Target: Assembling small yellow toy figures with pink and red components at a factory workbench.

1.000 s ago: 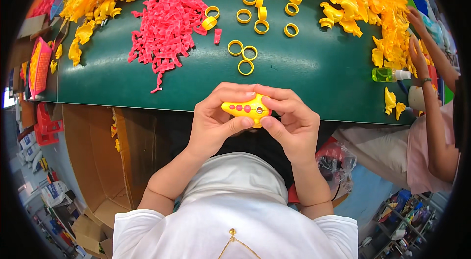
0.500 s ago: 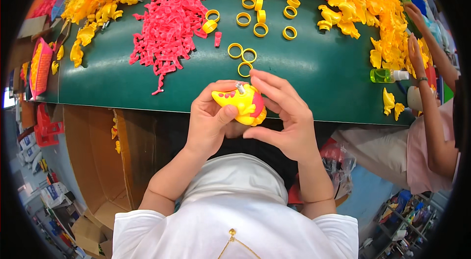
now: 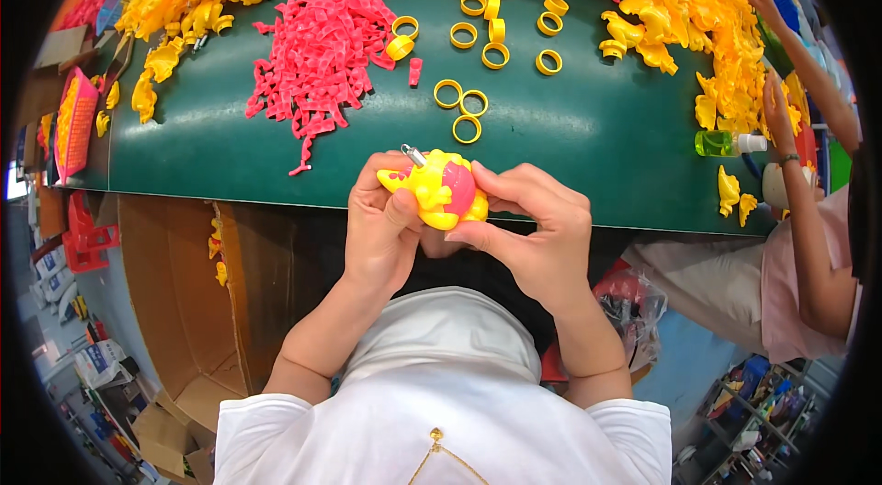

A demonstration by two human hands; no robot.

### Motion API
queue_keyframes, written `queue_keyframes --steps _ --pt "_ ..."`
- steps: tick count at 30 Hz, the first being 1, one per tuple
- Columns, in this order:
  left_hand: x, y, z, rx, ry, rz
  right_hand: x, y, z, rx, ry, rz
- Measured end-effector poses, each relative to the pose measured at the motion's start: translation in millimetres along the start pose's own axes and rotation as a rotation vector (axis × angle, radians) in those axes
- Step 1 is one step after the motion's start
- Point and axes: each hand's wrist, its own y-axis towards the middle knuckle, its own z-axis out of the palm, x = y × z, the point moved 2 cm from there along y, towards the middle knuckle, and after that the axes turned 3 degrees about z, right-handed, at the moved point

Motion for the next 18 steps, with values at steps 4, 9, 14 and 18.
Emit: queue_keyframes --steps 4,9,14,18 --pt "-16.4 5.7 -5.6 0.180 0.554 0.200 6.8 5.8 -0.9 0.026 -0.023 0.024" --pt "-21.5 1.4 15.4 0.178 0.452 0.309 3.3 11.4 -10.0 0.177 -0.074 -0.082" --pt "-31.0 26.8 12.0 0.162 1.269 0.612 -32.6 46.7 -30.7 0.000 0.491 0.161" --pt "-23.7 36.1 14.5 0.162 1.427 0.558 -35.4 49.3 -21.5 0.029 0.315 0.119"
